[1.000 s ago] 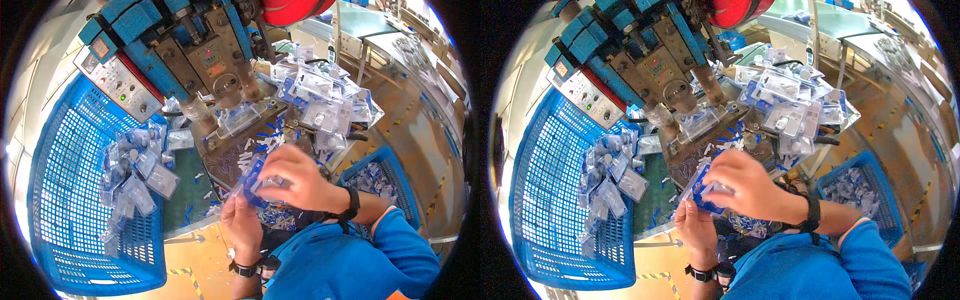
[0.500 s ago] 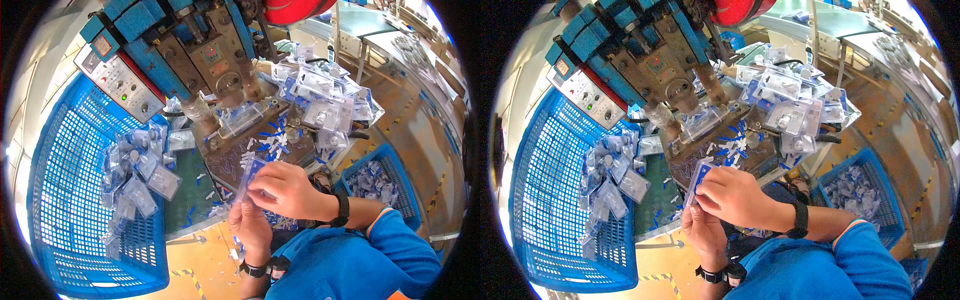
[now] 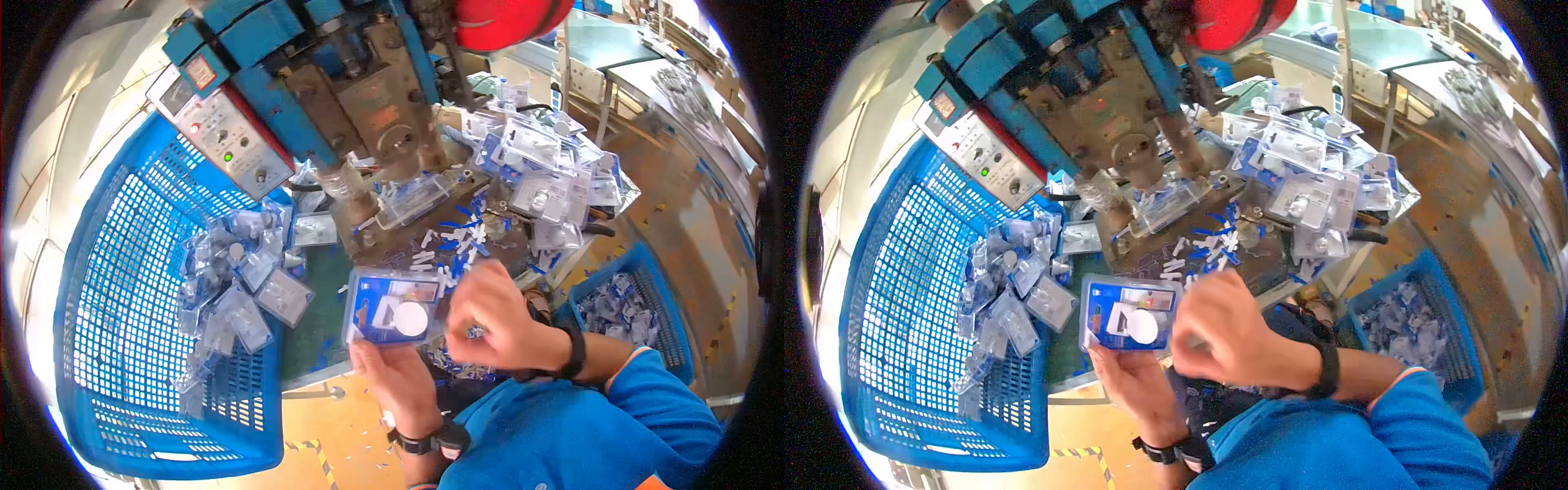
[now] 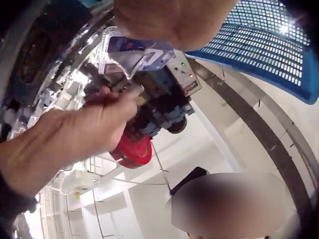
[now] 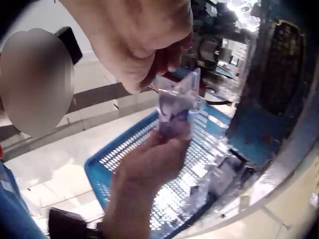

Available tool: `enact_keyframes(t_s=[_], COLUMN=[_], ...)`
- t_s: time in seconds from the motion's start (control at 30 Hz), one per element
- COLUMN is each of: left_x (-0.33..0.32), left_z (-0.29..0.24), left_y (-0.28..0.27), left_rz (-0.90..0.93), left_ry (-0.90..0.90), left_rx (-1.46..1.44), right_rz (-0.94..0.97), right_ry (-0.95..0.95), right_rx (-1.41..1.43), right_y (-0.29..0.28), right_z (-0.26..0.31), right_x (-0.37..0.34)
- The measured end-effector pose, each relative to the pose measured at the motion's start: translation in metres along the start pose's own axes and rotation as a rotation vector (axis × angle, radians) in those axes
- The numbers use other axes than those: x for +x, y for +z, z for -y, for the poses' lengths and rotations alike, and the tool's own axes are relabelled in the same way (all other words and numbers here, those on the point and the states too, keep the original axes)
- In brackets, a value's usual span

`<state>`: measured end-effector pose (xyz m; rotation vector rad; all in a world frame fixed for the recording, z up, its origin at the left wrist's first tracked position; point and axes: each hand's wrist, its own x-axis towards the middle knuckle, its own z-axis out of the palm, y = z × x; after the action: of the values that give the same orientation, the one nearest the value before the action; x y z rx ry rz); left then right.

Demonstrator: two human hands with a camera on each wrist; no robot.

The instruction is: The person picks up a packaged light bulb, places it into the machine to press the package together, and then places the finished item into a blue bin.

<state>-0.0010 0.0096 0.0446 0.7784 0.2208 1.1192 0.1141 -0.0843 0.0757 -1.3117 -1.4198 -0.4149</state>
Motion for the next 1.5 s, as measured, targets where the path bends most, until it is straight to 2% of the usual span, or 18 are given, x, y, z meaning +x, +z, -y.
enact_keyframes(t_s=[0.1, 0.2, 0.3, 0.43, 0.57, 0.63, 0.7, 0.73, 0.83, 0.87, 0.97, 1.07, 1.17, 1.2, 1.27, 1.33, 1.43, 1.5], left_x=[0.013, 0.015, 0.009, -0.006, -0.019, 0.0, 0.02, 0.034, 0.089, 0.107, 0.154, 0.171, 0.183, 0.184, 0.2, 0.177, 0.13, 0.104], left_z=[-0.008, -0.016, -0.014, -0.002, 0.04, 0.017, 0.003, -0.007, -0.043, -0.05, -0.059, -0.057, -0.042, -0.051, -0.05, -0.071, -0.09, -0.092], left_y=[-0.016, -0.013, -0.013, 0.007, -0.005, -0.013, -0.047, -0.06, -0.115, -0.123, -0.147, -0.129, -0.157, -0.154, -0.214, -0.179, -0.144, -0.093], left_rz=[0.077, 0.046, 0.067, 0.086, 0.391, 0.456, 0.254, 0.205, 0.078, 0.009, -0.297, -0.387, -0.332, -0.274, -0.096, -0.285, -0.268, -0.019], left_ry=[-0.003, -0.032, -0.097, -0.303, -0.697, -0.519, -0.152, 0.235, 0.616, 0.778, 0.462, 0.244, 0.461, 0.352, 0.634, 0.178, 0.122, -0.081], left_rx=[-0.025, -0.01, -0.032, -0.068, -0.091, 0.526, 0.973, 1.279, 1.831, 2.03, 1.987, 2.01, 2.148, 2.036, 1.827, 1.463, 0.845, 0.692], right_rz=[0.412, 0.742, 0.69, 0.197, 0.359, 0.448, 0.534, 0.609, 0.797, 0.733, 0.549, 0.627, 0.747, 0.794, 0.815, 0.85, 0.765, 0.664], right_ry=[-0.103, 0.03, 0.244, 0.575, 0.58, 0.674, 0.95, 1.136, 0.973, 0.991, 0.755, 0.525, 0.459, 0.482, 0.376, 0.317, 0.262, 0.375], right_rx=[0.136, 0.208, 0.008, 0.273, -0.068, -0.145, -0.247, -0.338, -1.011, -1.018, -0.637, -0.495, -0.396, -0.351, -0.303, -0.219, -0.059, 0.065], right_y=[-0.016, -0.024, -0.043, -0.046, -0.105, -0.164, -0.209, -0.223, -0.249, -0.239, -0.203, -0.161, -0.138, -0.134, -0.128, -0.128, -0.123, -0.106], right_z=[0.025, 0.006, 0.001, 0.004, 0.001, 0.007, 0.027, 0.032, 0.015, 0.011, -0.007, -0.011, -0.008, -0.007, -0.014, -0.014, -0.02, -0.023], right_x=[-0.003, -0.029, -0.023, -0.023, -0.049, -0.061, -0.054, -0.052, -0.116, -0.109, -0.073, -0.032, 0.001, 0.008, 0.005, 0.011, 0.012, 0.019])
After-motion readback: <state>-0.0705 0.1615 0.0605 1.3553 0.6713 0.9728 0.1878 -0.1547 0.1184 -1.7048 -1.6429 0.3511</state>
